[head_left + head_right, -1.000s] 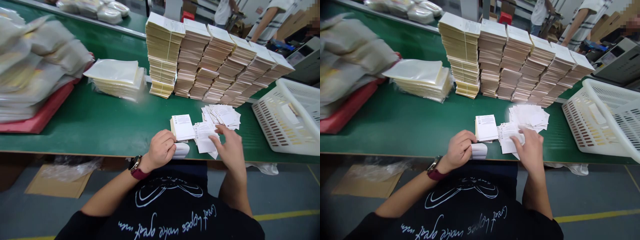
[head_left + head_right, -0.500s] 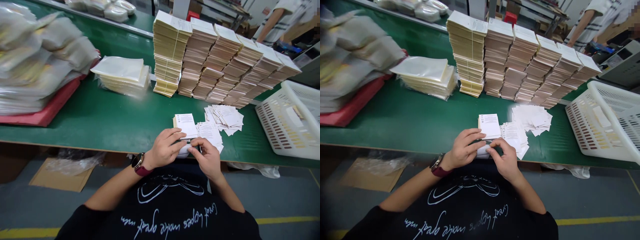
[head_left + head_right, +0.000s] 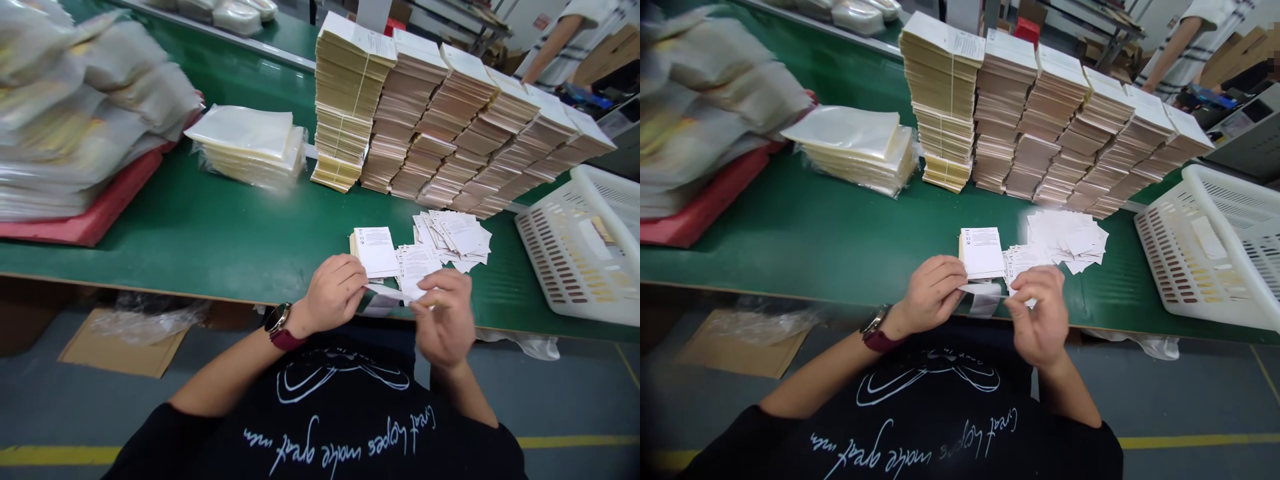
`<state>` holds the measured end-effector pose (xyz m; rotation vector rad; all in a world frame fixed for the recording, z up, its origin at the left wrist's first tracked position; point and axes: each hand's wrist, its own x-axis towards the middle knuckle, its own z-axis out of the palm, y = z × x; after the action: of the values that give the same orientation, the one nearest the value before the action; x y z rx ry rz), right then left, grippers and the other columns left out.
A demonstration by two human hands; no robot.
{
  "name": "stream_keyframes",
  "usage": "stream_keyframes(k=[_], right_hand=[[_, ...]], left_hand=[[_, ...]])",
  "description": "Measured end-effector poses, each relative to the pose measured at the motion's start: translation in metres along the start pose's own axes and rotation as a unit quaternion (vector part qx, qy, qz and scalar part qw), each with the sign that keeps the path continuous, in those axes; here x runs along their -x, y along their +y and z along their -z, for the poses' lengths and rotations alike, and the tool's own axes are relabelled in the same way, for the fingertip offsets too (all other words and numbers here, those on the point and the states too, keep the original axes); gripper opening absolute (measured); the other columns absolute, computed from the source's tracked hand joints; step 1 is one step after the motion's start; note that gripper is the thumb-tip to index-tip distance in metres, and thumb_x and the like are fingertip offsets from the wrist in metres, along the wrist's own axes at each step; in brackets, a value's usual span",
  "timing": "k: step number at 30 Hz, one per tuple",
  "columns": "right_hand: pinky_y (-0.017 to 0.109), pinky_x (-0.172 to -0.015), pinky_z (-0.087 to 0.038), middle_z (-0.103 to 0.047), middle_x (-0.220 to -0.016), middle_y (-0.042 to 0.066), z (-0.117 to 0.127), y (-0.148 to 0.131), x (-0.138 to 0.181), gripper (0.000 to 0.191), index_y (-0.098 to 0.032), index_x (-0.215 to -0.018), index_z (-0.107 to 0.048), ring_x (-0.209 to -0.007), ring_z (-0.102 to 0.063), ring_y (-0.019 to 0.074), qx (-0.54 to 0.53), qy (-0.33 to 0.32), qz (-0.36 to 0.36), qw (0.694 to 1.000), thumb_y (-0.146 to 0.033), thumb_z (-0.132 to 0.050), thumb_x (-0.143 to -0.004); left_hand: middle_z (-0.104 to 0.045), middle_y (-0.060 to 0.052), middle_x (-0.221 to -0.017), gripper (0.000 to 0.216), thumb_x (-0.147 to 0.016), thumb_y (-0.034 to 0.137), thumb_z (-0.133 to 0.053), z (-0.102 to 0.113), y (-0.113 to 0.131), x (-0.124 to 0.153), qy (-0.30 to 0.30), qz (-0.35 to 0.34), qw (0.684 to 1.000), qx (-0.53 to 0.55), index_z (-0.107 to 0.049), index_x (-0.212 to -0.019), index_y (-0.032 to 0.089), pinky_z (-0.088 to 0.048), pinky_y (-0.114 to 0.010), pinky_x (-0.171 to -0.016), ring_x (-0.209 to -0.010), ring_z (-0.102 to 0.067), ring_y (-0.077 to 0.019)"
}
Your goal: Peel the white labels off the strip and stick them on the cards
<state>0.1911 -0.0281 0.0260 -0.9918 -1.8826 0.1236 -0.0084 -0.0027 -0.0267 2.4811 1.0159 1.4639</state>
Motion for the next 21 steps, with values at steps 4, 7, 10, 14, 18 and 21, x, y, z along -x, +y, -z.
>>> stream_keyframes(k=[4,7,10,14,18,21], right_hand=[[0.035,-0.072,-0.044,-0.057,-0.074,-0.001,0.004,0.023,-0.028,0.008,-0.024,-0.080,-0.055,-0.073,-0.055,0.0163,-0.089,0.034,-0.176,0.980,-0.025,-0.061,-0.084],[0.030,-0.065,-0.043,-0.059,-0.071,-0.001,-0.010,0.048,-0.048,0.013,-0.021,-0.075,-0.058,-0.069,-0.055,0.0143,-0.124,-0.079,-0.283,0.948,-0.030,-0.068,-0.076],[0.026,-0.057,-0.039,-0.056,-0.064,-0.004,-0.029,0.063,-0.058,0.017,-0.020,-0.072,-0.058,-0.059,-0.050,0.0107,-0.191,-0.142,-0.343,0.909,-0.031,-0.070,-0.071],[0.024,-0.051,-0.034,-0.053,-0.059,-0.005,-0.044,0.064,-0.060,0.018,-0.019,-0.069,-0.057,-0.054,-0.046,0.0090,-0.214,-0.138,-0.371,0.893,-0.031,-0.070,-0.067],[0.024,-0.051,-0.033,-0.051,-0.056,-0.006,-0.046,0.056,-0.060,0.018,-0.019,-0.067,-0.056,-0.051,-0.043,0.0082,-0.203,-0.138,-0.367,0.897,-0.031,-0.069,-0.066],[0.025,-0.052,-0.034,-0.050,-0.056,-0.006,-0.047,0.052,-0.061,0.018,-0.019,-0.066,-0.055,-0.052,-0.043,0.0088,-0.186,-0.144,-0.360,0.903,-0.033,-0.068,-0.066]], left_hand=[[-0.066,-0.006,-0.087,0.009,-0.081,0.010,-0.052,0.001,0.002,0.000,-0.016,-0.003,1.000,-0.025,-0.060,-0.083,0.015,-0.051,-0.035,-0.075,-0.092,-0.059,-0.0199],[-0.066,-0.008,-0.092,0.012,-0.081,0.009,-0.050,0.002,0.003,-0.002,-0.038,-0.023,0.998,-0.052,-0.060,-0.081,0.015,-0.052,-0.036,-0.076,-0.095,-0.059,-0.0214],[-0.066,-0.009,-0.095,0.012,-0.081,0.010,-0.050,0.001,0.004,-0.002,-0.045,-0.032,0.996,-0.069,-0.060,-0.080,0.014,-0.053,-0.037,-0.078,-0.097,-0.059,-0.0224],[-0.066,-0.011,-0.099,0.011,-0.081,0.009,-0.050,0.000,0.003,-0.002,-0.054,-0.030,0.995,-0.079,-0.060,-0.080,0.013,-0.054,-0.038,-0.080,-0.097,-0.059,-0.0229],[-0.066,-0.011,-0.100,0.011,-0.081,0.010,-0.049,-0.001,0.003,-0.002,-0.063,-0.031,0.994,-0.087,-0.060,-0.079,0.013,-0.054,-0.038,-0.080,-0.098,-0.059,-0.0235],[-0.066,-0.011,-0.099,0.012,-0.081,0.010,-0.048,-0.001,0.003,-0.002,-0.067,-0.034,0.993,-0.091,-0.060,-0.079,0.013,-0.054,-0.038,-0.078,-0.096,-0.059,-0.0233]])
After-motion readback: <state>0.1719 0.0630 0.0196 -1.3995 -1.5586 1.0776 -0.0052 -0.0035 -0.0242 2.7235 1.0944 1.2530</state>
